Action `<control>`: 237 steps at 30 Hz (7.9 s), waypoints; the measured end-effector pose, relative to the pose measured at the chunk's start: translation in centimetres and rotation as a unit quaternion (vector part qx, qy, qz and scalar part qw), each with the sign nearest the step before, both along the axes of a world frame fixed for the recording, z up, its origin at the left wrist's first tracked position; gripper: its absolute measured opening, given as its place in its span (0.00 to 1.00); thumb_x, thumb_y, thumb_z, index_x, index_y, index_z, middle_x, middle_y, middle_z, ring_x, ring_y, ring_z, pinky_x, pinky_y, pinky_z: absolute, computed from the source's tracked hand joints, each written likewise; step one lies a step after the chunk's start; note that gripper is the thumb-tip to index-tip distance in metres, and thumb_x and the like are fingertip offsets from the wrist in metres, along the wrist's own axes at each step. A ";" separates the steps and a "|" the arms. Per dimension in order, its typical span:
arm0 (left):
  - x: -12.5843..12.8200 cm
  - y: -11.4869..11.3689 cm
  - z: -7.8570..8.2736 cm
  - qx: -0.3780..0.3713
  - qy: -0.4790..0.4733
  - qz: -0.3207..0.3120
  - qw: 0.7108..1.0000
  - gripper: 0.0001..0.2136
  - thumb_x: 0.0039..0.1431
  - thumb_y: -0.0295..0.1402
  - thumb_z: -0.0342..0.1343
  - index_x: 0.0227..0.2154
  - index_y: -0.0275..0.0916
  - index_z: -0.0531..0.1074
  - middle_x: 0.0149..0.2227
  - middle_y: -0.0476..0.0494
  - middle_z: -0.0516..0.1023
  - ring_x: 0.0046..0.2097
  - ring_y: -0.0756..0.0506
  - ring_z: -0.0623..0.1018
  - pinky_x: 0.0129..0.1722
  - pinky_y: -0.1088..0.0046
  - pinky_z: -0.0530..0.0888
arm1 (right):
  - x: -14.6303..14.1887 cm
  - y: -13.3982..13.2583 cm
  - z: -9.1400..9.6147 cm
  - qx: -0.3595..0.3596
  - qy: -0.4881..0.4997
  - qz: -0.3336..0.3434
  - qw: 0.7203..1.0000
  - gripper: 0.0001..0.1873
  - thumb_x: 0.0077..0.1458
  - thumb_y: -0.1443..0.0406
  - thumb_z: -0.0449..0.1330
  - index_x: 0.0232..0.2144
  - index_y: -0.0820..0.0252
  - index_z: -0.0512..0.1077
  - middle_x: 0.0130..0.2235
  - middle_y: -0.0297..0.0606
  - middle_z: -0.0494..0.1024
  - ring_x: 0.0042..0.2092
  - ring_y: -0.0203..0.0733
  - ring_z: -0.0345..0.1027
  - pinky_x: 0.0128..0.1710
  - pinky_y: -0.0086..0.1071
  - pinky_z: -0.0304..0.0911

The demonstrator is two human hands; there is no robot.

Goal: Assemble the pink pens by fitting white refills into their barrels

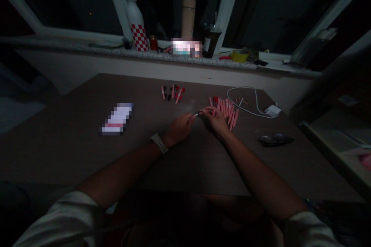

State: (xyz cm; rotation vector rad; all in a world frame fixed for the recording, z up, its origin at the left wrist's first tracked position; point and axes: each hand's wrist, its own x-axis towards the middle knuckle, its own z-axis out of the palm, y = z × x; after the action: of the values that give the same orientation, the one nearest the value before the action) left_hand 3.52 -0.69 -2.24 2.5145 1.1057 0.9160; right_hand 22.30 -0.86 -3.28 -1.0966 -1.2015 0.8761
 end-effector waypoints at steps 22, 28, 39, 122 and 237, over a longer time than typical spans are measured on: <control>-0.5 -0.2 -0.2 0.044 0.028 0.016 0.999 0.15 0.71 0.36 0.37 0.37 0.38 0.67 0.33 0.44 0.73 0.36 0.45 0.73 0.36 0.69 0.66 | -0.2 -0.6 0.7 -0.045 -0.029 0.031 0.998 0.21 0.46 0.49 0.66 0.33 0.60 0.76 0.30 0.37 0.78 0.31 0.37 0.69 0.31 0.29 0.61; -0.2 -0.2 0.1 -0.026 -0.048 0.022 0.998 0.12 0.71 0.39 0.40 0.43 0.39 0.65 0.35 0.45 0.74 0.34 0.46 0.74 0.33 0.71 0.66 | -0.4 -0.9 1.0 -0.050 -0.064 0.039 0.996 0.22 0.47 0.47 0.64 0.25 0.61 0.75 0.25 0.35 0.75 0.28 0.36 0.66 0.27 0.28 0.56; -0.2 -0.3 0.8 -0.009 -0.095 -0.024 0.995 0.10 0.68 0.36 0.46 0.42 0.38 0.69 0.40 0.43 0.75 0.42 0.45 0.74 0.42 0.70 0.69 | -0.7 -1.2 1.0 -0.055 -0.099 0.057 0.992 0.22 0.46 0.46 0.64 0.22 0.60 0.75 0.24 0.35 0.76 0.25 0.35 0.62 0.26 0.28 0.55; -1.2 2.0 0.3 0.057 -0.023 -0.036 0.997 0.16 0.71 0.35 0.36 0.37 0.38 0.68 0.37 0.43 0.70 0.42 0.45 0.71 0.46 0.67 0.69 | -1.0 -0.9 0.2 0.075 -0.090 -0.006 0.993 0.13 0.48 0.58 0.66 0.34 0.56 0.70 0.36 0.36 0.77 0.39 0.41 0.73 0.43 0.36 0.68; -1.3 3.5 -0.9 -0.152 -0.249 -0.037 0.956 0.09 0.59 0.37 0.54 0.34 0.36 0.73 0.31 0.45 0.79 0.34 0.46 0.77 0.34 0.72 0.72 | -0.6 -2.0 0.6 0.030 -0.396 0.055 0.916 0.22 0.64 0.53 0.48 0.28 0.59 0.72 0.26 0.35 0.75 0.28 0.38 0.66 0.29 0.29 0.56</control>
State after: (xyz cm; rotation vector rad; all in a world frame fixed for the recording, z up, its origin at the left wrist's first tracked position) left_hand 2.21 2.79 -3.09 1.9164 0.8976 1.1697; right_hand 21.73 -2.89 -2.68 -1.3980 -1.9555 0.4613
